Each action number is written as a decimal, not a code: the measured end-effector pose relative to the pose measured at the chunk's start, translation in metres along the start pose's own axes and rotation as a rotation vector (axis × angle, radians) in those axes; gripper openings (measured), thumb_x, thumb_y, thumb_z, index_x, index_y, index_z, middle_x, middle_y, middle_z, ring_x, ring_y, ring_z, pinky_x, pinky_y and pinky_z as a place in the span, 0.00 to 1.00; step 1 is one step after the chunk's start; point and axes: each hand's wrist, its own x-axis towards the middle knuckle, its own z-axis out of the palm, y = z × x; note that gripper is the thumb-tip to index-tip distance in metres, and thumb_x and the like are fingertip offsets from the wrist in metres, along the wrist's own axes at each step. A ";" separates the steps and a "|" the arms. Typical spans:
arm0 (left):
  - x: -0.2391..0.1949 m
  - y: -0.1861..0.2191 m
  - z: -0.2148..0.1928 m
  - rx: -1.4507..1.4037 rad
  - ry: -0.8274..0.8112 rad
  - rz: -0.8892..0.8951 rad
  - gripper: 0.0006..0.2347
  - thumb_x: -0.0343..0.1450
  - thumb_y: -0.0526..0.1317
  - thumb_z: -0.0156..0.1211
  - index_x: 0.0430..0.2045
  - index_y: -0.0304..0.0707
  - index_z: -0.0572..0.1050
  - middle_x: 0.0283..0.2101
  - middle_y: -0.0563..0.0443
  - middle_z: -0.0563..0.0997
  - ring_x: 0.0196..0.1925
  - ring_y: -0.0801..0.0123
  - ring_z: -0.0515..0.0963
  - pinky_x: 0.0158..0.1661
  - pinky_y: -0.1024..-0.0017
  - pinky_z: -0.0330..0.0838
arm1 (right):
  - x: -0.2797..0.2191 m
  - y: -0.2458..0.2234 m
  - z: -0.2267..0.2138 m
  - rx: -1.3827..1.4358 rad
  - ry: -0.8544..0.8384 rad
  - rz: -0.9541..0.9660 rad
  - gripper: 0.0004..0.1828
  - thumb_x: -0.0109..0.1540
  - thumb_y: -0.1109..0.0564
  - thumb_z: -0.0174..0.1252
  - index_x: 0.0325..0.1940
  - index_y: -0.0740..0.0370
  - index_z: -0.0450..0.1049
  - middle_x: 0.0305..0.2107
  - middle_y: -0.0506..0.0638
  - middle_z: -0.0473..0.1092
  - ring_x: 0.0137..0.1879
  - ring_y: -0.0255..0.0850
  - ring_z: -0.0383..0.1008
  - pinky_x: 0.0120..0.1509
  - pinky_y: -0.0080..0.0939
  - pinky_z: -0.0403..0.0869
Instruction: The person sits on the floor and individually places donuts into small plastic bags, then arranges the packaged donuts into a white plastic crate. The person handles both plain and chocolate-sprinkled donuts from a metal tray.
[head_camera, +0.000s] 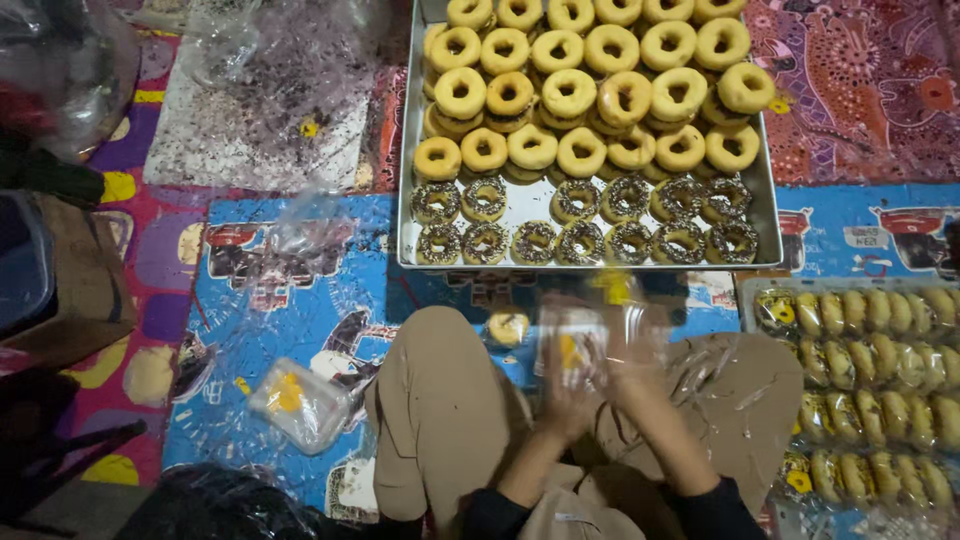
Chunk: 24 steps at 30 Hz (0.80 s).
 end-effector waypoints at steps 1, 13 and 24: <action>0.009 -0.012 -0.016 -0.522 0.202 -0.357 0.25 0.72 0.47 0.51 0.63 0.33 0.64 0.62 0.41 0.71 0.62 0.55 0.69 0.60 0.60 0.62 | 0.015 -0.014 0.003 0.076 -0.079 -0.012 0.41 0.62 0.40 0.59 0.66 0.79 0.67 0.67 0.77 0.56 0.74 0.71 0.52 0.73 0.75 0.51; 0.097 -0.133 -0.163 -1.711 1.038 -0.719 0.15 0.67 0.47 0.68 0.42 0.44 0.74 0.48 0.36 0.78 0.49 0.51 0.80 0.51 0.50 0.78 | 0.280 -0.059 0.063 0.129 -0.007 0.230 0.50 0.43 0.41 0.79 0.57 0.64 0.60 0.47 0.66 0.71 0.50 0.63 0.73 0.44 0.61 0.75; 0.091 -0.077 -0.099 -2.072 0.892 -0.486 0.23 0.64 0.47 0.56 0.49 0.30 0.70 0.52 0.20 0.74 0.54 0.34 0.75 0.56 0.38 0.71 | 0.042 -0.088 -0.068 1.016 0.186 0.099 0.55 0.46 0.58 0.77 0.71 0.60 0.54 0.54 0.58 0.75 0.51 0.42 0.79 0.41 0.37 0.71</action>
